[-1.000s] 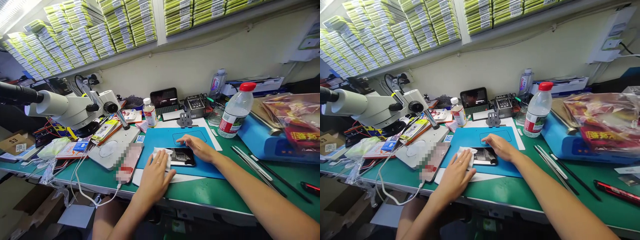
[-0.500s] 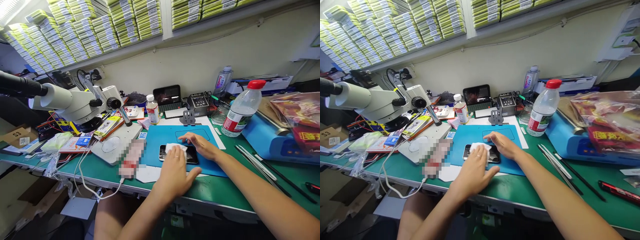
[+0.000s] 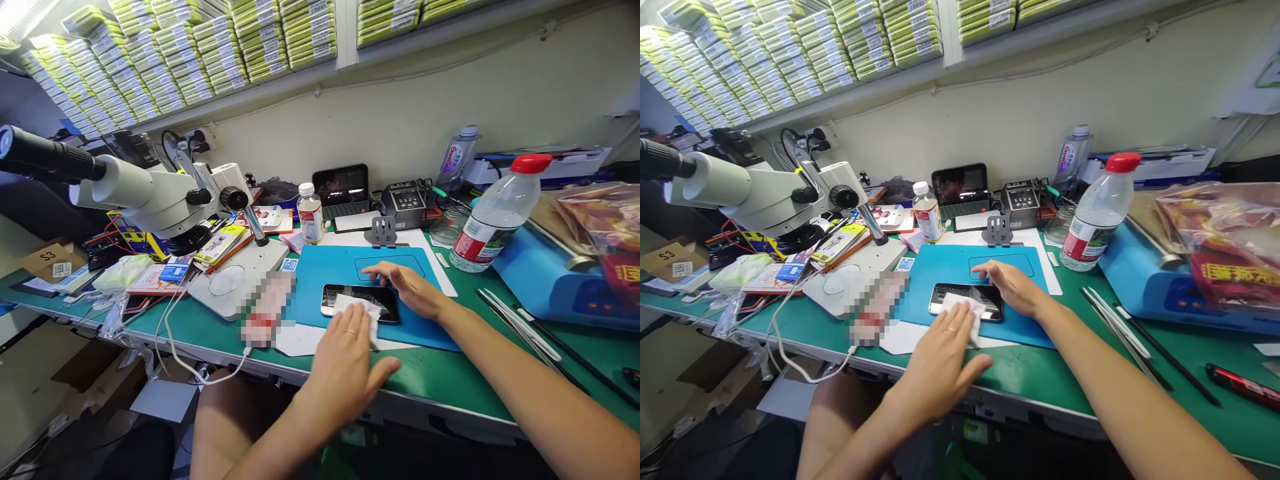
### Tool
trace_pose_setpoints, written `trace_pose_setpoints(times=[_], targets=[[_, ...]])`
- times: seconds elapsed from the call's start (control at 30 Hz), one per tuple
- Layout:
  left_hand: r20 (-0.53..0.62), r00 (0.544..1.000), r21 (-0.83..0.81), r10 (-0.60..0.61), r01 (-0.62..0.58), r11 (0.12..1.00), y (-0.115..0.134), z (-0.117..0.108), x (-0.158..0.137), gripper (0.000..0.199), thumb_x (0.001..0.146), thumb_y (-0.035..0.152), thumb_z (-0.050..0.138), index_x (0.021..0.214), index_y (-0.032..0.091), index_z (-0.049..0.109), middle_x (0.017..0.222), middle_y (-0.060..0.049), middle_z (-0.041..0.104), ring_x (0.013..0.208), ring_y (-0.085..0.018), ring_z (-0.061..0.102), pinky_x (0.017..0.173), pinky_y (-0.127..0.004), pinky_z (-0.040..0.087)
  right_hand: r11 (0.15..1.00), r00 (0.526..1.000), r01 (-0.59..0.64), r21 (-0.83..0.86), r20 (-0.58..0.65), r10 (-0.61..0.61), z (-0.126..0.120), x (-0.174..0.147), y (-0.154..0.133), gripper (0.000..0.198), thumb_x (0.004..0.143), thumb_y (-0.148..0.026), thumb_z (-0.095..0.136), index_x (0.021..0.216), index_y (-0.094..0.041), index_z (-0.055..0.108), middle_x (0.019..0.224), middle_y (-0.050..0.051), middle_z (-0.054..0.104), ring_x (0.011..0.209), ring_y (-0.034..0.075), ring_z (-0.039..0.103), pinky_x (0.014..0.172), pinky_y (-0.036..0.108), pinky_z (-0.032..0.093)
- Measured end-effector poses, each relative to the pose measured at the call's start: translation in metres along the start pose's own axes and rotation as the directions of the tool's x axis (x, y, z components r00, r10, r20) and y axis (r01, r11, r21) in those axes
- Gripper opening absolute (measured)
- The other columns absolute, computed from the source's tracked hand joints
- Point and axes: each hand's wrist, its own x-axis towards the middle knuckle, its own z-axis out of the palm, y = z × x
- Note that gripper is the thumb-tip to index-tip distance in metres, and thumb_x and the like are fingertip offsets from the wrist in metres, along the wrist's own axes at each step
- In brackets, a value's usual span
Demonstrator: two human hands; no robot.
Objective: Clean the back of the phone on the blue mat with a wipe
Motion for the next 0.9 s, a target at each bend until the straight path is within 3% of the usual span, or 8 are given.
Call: trace_pose_setpoints(times=[0.17,0.3,0.43,0.63,0.73,0.9], targets=[[-0.026,0.994,0.066,-0.11,0.112,0.992,-0.036,-0.008,-0.018,0.063,0.106,0.051,0.034,0.153,0.009,0.039,0.16,-0.016,0.037,0.15,-0.028,0.033,0.12,-0.049,0.036,1.0,0.999,-0.029,0.002,0.017,0.029,-0.001,-0.003,-0.001,0.097,0.084,-0.088,0.01,0.122,-0.024,0.072,0.108,0.012,0.069,0.089,0.026,0.058,0.089,0.047,0.049],[-0.043,0.988,0.104,-0.148,0.151,0.983,-0.042,-0.005,-0.01,0.062,0.106,0.049,0.033,0.151,0.006,0.04,0.159,-0.019,0.038,0.15,-0.03,0.032,0.12,-0.051,0.035,0.999,0.999,-0.037,-0.001,0.02,0.037,-0.001,-0.003,-0.003,0.097,0.084,-0.088,0.01,0.121,-0.024,0.073,0.108,0.012,0.069,0.09,0.026,0.059,0.09,0.047,0.049],[-0.039,0.99,0.089,-0.139,0.142,0.986,-0.025,0.001,0.022,0.068,0.105,0.052,0.034,0.15,0.001,0.042,0.158,-0.022,0.038,0.15,-0.033,0.033,0.121,-0.049,0.032,1.0,1.0,-0.023,-0.006,0.014,0.023,0.0,-0.001,-0.004,0.099,0.084,-0.088,0.009,0.122,-0.023,0.073,0.104,0.012,0.069,0.087,0.026,0.058,0.089,0.047,0.049],[-0.073,0.995,0.066,-0.062,0.067,0.996,0.038,0.016,0.065,0.087,0.101,0.067,0.03,0.151,-0.004,0.038,0.157,-0.025,0.038,0.149,-0.035,0.033,0.122,-0.047,0.032,1.0,1.0,-0.008,-0.001,-0.009,0.008,0.0,0.001,-0.007,0.106,0.081,-0.09,0.005,0.12,-0.02,0.075,0.102,0.013,0.07,0.085,0.027,0.059,0.087,0.047,0.05],[-0.097,0.991,0.079,-0.088,0.096,0.992,0.054,0.021,0.069,0.093,0.1,0.07,0.029,0.152,-0.007,0.035,0.159,-0.027,0.034,0.15,-0.036,0.03,0.123,-0.046,0.03,1.0,1.0,-0.019,-0.012,-0.016,0.019,-0.001,0.0,-0.009,0.107,0.081,-0.089,0.002,0.121,-0.02,0.074,0.102,0.013,0.069,0.085,0.027,0.059,0.086,0.047,0.051],[-0.065,0.998,0.054,0.004,0.0,0.999,0.041,0.017,0.043,0.086,0.102,0.067,0.022,0.152,0.0,0.038,0.159,-0.023,0.037,0.15,-0.033,0.032,0.121,-0.046,0.032,1.0,1.0,-0.019,0.005,-0.023,0.02,-0.001,0.0,-0.008,0.106,0.081,-0.09,0.005,0.12,-0.021,0.075,0.1,0.013,0.069,0.083,0.026,0.058,0.083,0.046,0.051]])
